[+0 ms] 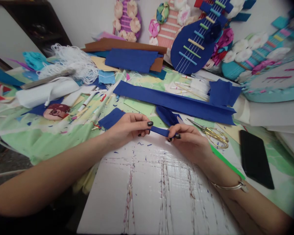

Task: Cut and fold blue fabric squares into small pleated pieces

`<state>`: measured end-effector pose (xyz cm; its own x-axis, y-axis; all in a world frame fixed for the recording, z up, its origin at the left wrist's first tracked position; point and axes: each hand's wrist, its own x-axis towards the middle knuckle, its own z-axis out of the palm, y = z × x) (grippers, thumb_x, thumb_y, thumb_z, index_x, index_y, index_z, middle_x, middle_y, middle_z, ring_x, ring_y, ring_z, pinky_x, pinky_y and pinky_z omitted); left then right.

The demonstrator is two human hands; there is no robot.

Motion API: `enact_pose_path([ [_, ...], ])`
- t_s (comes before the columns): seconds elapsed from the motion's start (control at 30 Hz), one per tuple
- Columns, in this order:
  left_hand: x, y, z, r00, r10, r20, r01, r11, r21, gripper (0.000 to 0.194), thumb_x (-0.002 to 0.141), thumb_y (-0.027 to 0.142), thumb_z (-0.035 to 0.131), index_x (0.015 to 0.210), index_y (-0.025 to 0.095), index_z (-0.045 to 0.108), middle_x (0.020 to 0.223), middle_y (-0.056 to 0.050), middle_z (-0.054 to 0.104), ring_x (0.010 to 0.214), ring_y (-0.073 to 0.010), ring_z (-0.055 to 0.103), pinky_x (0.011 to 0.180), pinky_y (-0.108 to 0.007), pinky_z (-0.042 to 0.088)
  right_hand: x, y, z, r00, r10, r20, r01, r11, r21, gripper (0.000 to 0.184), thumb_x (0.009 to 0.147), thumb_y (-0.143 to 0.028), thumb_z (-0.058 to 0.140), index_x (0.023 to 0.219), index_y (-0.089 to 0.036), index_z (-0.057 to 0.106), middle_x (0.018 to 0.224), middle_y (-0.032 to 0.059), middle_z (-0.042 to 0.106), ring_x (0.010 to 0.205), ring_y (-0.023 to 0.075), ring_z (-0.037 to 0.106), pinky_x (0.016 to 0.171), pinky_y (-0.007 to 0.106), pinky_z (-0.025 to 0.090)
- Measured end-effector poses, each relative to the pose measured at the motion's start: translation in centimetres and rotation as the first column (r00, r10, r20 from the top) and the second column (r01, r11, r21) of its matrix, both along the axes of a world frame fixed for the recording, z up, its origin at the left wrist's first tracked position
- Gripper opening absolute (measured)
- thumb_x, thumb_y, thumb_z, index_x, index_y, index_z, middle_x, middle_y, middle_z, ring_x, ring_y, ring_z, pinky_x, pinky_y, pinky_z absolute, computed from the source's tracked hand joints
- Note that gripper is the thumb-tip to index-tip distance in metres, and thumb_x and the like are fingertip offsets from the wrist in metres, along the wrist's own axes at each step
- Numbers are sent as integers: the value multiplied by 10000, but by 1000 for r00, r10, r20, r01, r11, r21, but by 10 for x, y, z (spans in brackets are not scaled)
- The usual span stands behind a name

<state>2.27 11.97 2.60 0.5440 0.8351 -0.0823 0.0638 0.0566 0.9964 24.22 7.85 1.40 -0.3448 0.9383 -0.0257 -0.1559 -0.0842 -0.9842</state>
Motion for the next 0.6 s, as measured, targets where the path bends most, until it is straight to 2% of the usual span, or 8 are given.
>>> enact_pose_path([
  [0.1, 2, -2, -3, 998, 57, -37, -57, 998, 5, 169, 723, 274, 639, 680, 181, 504, 557, 17, 521, 483, -91, 480, 448, -227, 375, 1, -1, 1, 999, 31, 33, -33, 997, 76, 184, 679, -177, 517, 719, -214, 693, 715, 43, 593, 687, 183, 529, 663, 364, 421],
  [0.2, 3, -3, -5, 996, 91, 8, -91, 994, -58, 204, 678, 209, 678, 659, 173, 478, 557, 33, 513, 474, -68, 464, 441, -193, 348, -1, -1, 0, 1000, -14, -12, 15, 991, 134, 172, 685, -189, 518, 663, -214, 686, 681, 36, 531, 679, 176, 495, 656, 356, 404],
  [0.33, 4, -4, -5, 996, 22, 86, -14, 996, -93, 206, 650, 166, 680, 650, 161, 474, 633, 9, 573, 552, -87, 526, 498, -202, 392, -9, -2, 0, 993, -119, -9, 120, 992, 32, 114, 771, -232, 587, 837, -223, 680, 795, 15, 577, 686, 134, 507, 649, 307, 411],
  [0.4, 5, -5, -4, 995, -36, 97, 44, 995, -85, 189, 656, 148, 671, 661, 157, 482, 634, 11, 572, 558, -89, 530, 507, -204, 395, -14, -4, 1, 995, -84, 50, 84, 996, 12, 160, 796, -273, 629, 947, -223, 646, 841, 15, 618, 700, 124, 539, 658, 293, 428],
  [0.5, 8, -8, -3, 992, -85, 93, 88, 996, -29, 170, 658, 109, 659, 687, 151, 497, 647, 22, 555, 556, -77, 521, 504, -193, 394, -22, -8, 5, 991, 11, 133, -9, 1000, -16, 260, 770, -290, 685, 998, -203, 594, 772, 5, 636, 666, 117, 559, 613, 271, 438],
  [0.57, 10, -10, -2, 991, -66, 114, 65, 998, 11, 223, 643, 79, 662, 802, 156, 527, 714, 25, 559, 580, -76, 540, 509, -186, 407, -26, -10, 7, 991, 8, 134, -4, 1000, -29, 331, 742, -289, 718, 1022, -203, 565, 719, -15, 626, 618, 105, 545, 574, 256, 432],
  [0.6, 11, -11, -2, 989, -42, 141, 40, 999, 17, 317, 637, 68, 666, 905, 169, 528, 764, 25, 565, 604, -81, 559, 520, -187, 424, -27, -11, 8, 992, -8, 125, 12, 999, -31, 362, 731, -288, 728, 1036, -205, 553, 705, -24, 620, 608, 102, 544, 568, 253, 435],
])
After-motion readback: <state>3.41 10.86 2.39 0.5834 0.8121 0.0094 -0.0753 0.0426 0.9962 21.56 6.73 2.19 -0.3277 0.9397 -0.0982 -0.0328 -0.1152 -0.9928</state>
